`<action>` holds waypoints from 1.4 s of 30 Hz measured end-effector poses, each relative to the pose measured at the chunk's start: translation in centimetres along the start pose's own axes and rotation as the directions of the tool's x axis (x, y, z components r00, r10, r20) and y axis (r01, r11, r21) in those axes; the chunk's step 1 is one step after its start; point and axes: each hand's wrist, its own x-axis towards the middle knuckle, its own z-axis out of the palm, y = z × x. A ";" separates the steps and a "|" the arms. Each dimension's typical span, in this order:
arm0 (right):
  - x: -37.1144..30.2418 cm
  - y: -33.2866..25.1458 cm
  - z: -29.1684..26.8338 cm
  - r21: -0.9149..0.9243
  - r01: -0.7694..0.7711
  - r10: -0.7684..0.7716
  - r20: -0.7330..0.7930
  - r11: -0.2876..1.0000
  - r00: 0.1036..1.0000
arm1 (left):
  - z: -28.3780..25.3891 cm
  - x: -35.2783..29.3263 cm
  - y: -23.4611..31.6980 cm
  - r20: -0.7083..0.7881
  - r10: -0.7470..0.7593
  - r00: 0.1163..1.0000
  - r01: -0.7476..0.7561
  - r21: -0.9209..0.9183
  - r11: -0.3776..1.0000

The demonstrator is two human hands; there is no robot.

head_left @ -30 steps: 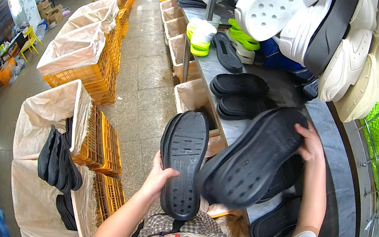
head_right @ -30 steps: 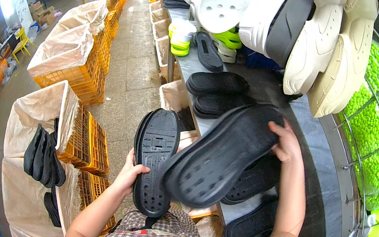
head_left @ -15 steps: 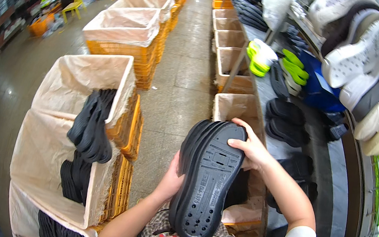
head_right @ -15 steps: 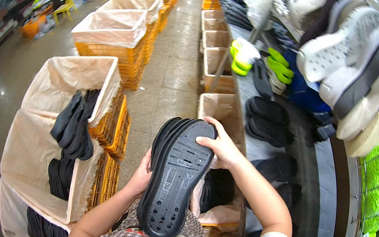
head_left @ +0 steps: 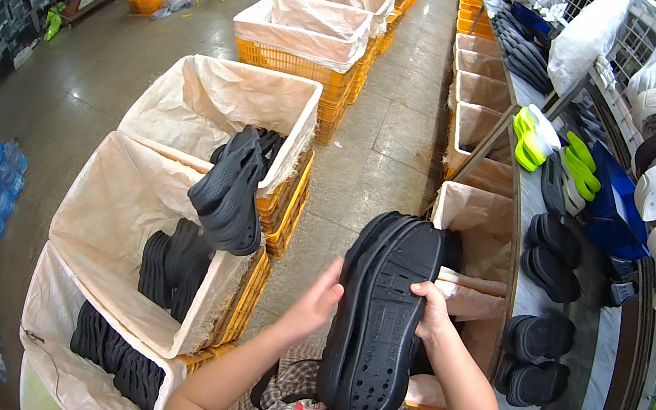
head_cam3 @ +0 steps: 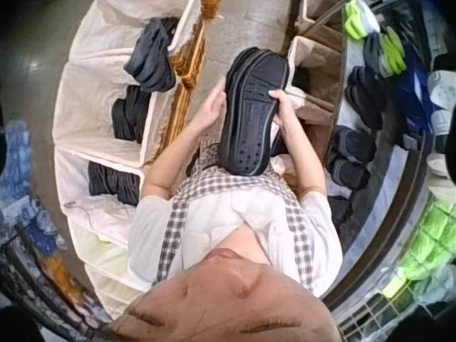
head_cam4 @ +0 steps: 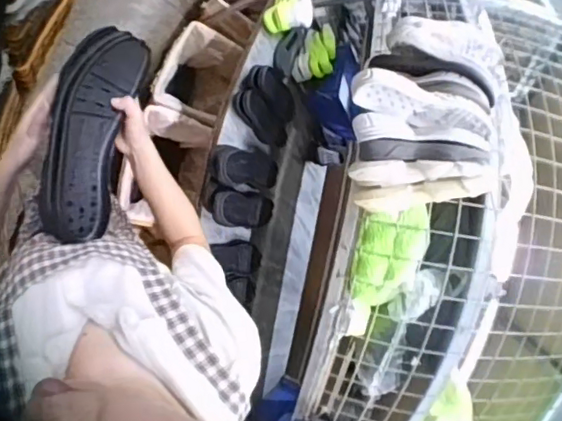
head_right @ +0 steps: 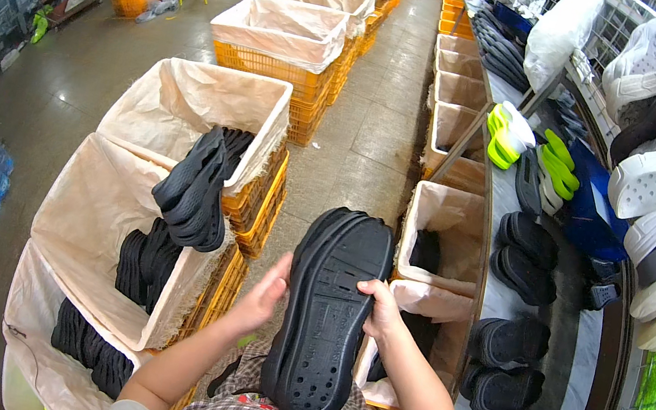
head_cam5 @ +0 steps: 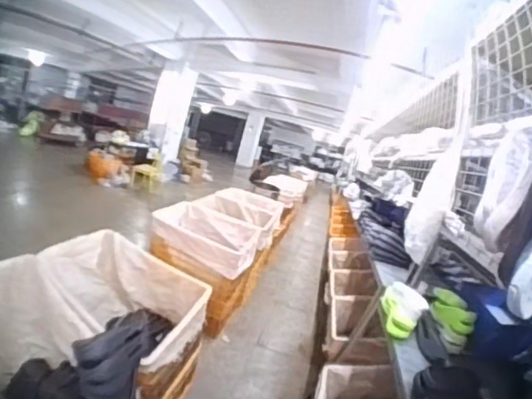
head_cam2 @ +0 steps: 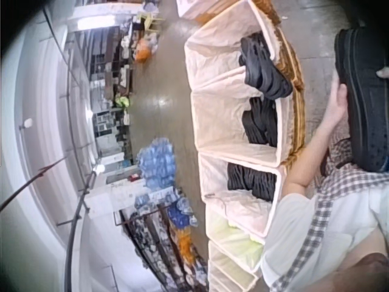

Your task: The person picks up stacks of neon green and black slippers from bins and shelves, inspects them by turning them over, and places them into other bins or onto shelves. The person handles the slippers by hand without using any tools.

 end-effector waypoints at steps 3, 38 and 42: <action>-0.1 -1.3 2.0 -0.165 0.177 -0.150 0.164 0.970 0.975 | -2.0 1.6 4.6 -0.066 0.183 0.981 -0.167 0.193 0.967; 35.2 0.2 32.8 -0.942 0.329 -0.206 0.309 0.072 0.929 | -40.1 -14.1 5.8 -0.869 -0.127 0.479 -0.101 -0.198 0.975; 43.6 0.6 35.1 -0.969 0.143 0.332 0.204 0.200 0.921 | -42.3 -8.8 2.5 -0.813 -0.280 0.510 -0.027 -0.340 0.940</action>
